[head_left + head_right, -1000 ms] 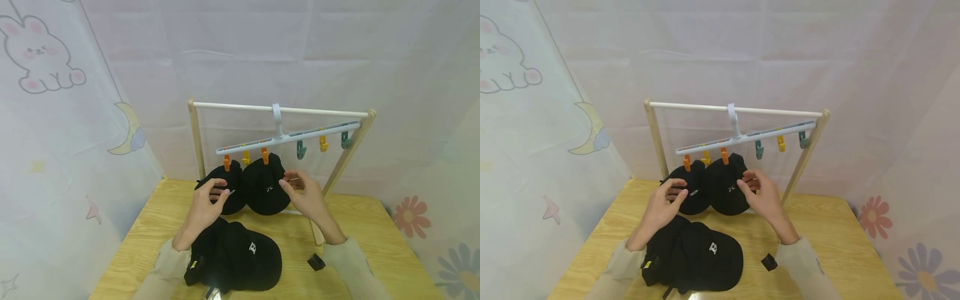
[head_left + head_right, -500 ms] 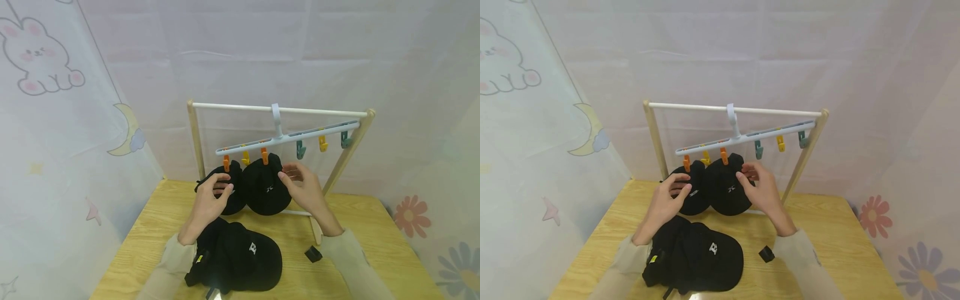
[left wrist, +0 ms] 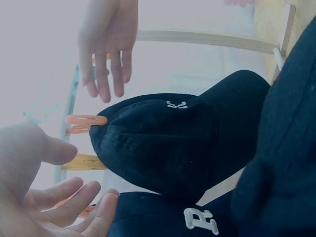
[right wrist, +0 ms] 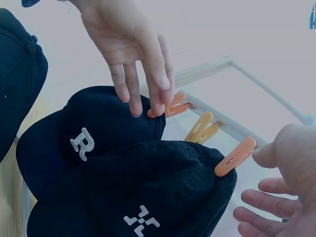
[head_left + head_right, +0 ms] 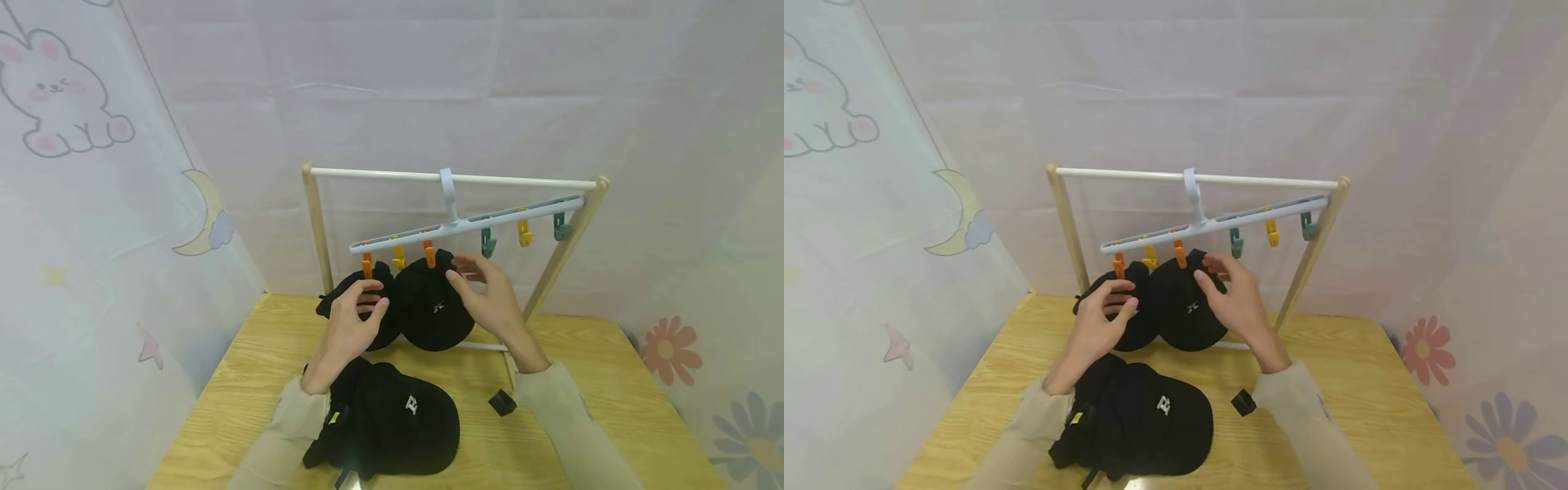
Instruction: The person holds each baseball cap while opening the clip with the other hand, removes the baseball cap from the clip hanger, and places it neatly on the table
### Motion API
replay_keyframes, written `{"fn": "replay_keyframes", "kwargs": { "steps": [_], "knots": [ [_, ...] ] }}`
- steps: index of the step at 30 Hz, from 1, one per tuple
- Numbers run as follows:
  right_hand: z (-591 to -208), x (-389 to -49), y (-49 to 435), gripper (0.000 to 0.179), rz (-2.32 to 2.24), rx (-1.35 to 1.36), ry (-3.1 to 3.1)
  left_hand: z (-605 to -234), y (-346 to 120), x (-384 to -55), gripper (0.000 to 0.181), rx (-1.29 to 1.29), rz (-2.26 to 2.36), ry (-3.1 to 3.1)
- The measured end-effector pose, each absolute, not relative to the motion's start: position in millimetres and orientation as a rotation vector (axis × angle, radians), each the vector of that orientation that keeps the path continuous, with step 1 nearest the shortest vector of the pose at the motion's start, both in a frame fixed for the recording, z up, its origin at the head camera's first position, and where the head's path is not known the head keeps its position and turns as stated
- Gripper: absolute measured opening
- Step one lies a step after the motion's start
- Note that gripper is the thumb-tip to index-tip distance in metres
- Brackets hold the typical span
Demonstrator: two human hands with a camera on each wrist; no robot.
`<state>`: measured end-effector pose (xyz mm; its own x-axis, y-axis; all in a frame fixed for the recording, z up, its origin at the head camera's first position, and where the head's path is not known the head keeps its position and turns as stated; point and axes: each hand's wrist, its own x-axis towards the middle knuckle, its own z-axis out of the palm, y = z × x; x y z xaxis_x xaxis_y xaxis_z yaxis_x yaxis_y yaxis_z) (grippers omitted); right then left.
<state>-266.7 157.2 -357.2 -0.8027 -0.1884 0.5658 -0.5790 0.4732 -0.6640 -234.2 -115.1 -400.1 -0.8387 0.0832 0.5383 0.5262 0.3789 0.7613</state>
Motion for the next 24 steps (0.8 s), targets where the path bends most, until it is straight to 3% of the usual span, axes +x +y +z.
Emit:
{"fn": "replay_keyframes", "kwargs": {
  "steps": [24],
  "knots": [
    [-345,-294,136,0.040,1.285,0.704,-2.268,-402,-100,-250,0.040,-0.532,-1.497,-2.252]
  ]
}}
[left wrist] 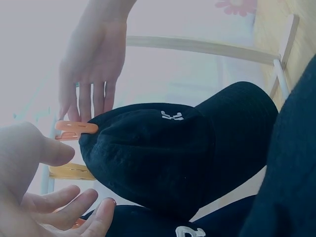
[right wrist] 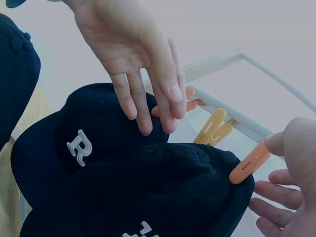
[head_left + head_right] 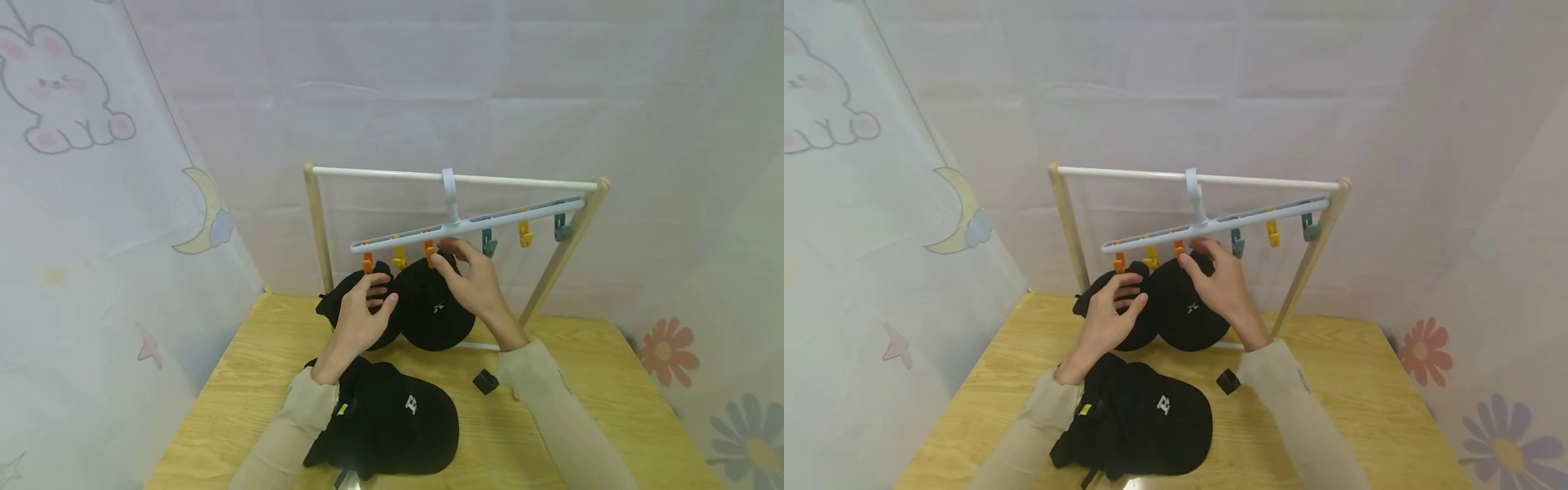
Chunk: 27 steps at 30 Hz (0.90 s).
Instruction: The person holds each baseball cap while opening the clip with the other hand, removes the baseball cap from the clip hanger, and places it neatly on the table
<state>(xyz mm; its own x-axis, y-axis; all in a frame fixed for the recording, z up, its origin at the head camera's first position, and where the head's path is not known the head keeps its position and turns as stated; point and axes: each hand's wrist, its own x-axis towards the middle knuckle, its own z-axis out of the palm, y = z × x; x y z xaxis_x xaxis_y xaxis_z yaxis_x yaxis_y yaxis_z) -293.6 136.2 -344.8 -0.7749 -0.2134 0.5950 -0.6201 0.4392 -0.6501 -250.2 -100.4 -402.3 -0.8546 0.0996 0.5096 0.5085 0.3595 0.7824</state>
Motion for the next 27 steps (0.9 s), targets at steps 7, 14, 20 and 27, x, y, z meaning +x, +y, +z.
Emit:
{"fn": "replay_keyframes", "kwargs": {
  "steps": [7,14,20,27],
  "knots": [
    [-343,-297,134,0.037,1.325,0.694,-2.269,-399,-95,-252,0.041,-0.532,-1.501,-2.258],
    [-342,-300,130,0.032,1.325,0.698,-2.247,-398,-92,-257,0.041,-0.542,-1.485,-2.251],
    [-341,-300,126,0.033,1.330,0.719,-2.253,-401,-88,-261,0.041,-0.536,-1.460,-2.242],
    [-342,-304,122,0.030,1.312,0.750,-2.209,-401,-82,-264,0.046,-0.538,-1.414,-2.241]
  ]
}}
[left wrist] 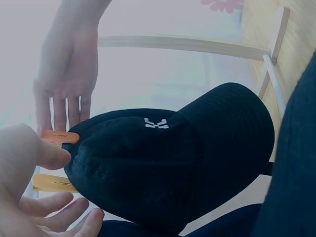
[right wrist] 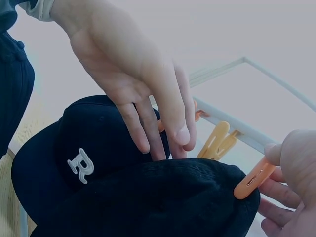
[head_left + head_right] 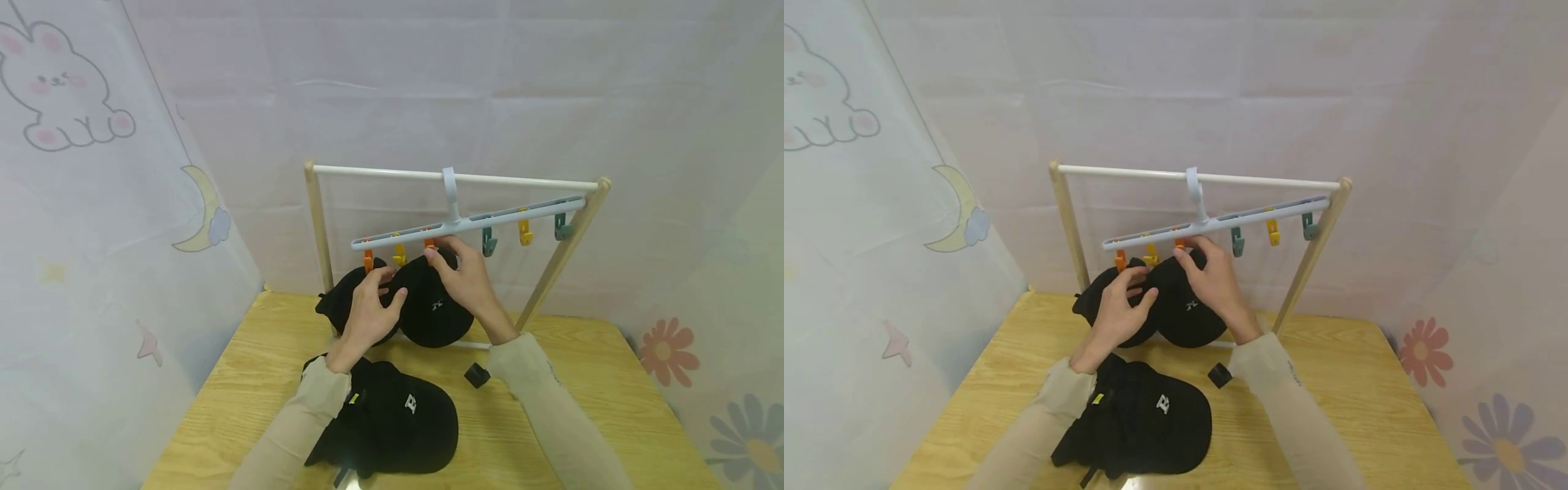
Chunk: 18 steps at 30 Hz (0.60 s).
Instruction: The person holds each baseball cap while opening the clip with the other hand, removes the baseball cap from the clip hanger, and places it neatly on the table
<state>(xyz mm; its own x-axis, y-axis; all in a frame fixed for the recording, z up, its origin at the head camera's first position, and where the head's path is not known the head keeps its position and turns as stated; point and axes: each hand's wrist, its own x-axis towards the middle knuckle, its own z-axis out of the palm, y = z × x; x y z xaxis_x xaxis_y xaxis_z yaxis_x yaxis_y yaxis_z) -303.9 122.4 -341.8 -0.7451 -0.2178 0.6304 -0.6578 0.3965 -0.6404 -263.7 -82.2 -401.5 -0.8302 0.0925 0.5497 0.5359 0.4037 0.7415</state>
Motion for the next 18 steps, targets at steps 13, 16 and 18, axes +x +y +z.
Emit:
{"fn": "replay_keyframes", "kwargs": {
  "steps": [13,16,18],
  "knots": [
    [-342.3,-303.3,119.7,0.027,1.352,0.740,-2.199,-404.6,-77.6,-268.7,0.049,-0.511,-1.359,-2.271],
    [-341.7,-302.9,120.3,0.027,1.375,0.750,-2.204,-405.9,-75.2,-270.6,0.050,-0.501,-1.341,-2.286],
    [-341.6,-302.8,120.9,0.026,1.384,0.751,-2.210,-406.8,-73.6,-271.5,0.051,-0.501,-1.333,-2.286]
  ]
}}
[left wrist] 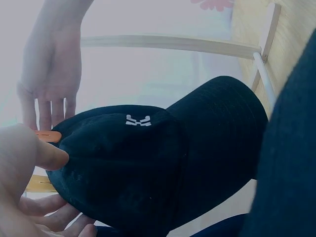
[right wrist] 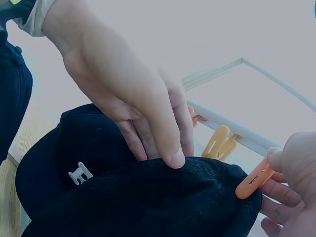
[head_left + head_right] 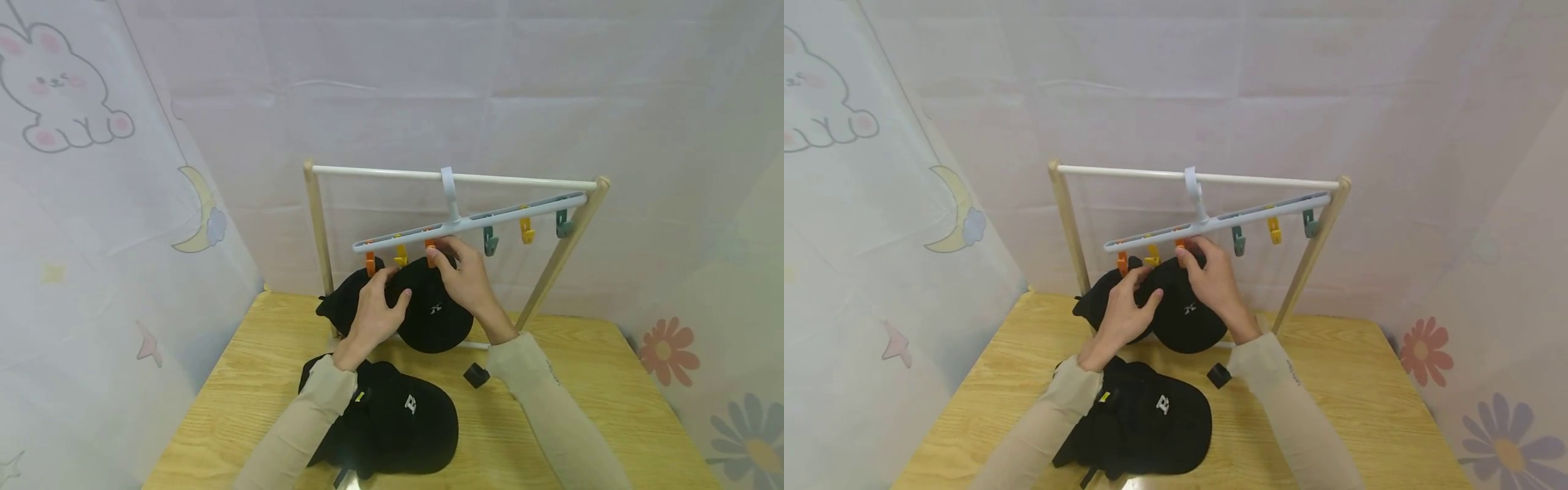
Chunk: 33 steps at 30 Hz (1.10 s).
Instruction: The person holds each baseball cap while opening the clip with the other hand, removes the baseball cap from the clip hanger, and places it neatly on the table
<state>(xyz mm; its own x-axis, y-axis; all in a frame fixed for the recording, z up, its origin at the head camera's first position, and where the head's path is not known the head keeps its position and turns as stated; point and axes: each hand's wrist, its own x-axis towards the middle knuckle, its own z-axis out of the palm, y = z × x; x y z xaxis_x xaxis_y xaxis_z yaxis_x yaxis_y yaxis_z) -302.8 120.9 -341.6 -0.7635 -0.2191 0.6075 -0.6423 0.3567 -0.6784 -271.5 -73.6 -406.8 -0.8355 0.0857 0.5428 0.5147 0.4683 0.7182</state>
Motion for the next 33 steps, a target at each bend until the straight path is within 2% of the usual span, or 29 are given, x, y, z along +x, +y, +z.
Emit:
{"fn": "replay_keyframes", "kwargs": {
  "steps": [8,20,33],
  "knots": [
    [-343,-305,122,0.028,1.393,0.750,-2.212,-409,-69,-275,0.049,-0.486,-1.346,-2.283],
    [-338,-302,121,0.029,1.426,0.743,-2.286,-404,-69,-273,0.032,-0.467,-1.450,-2.261],
    [-338,-303,120,0.032,1.466,0.753,-2.271,-399,-71,-273,0.031,-0.492,-1.514,-2.318]
  ]
}}
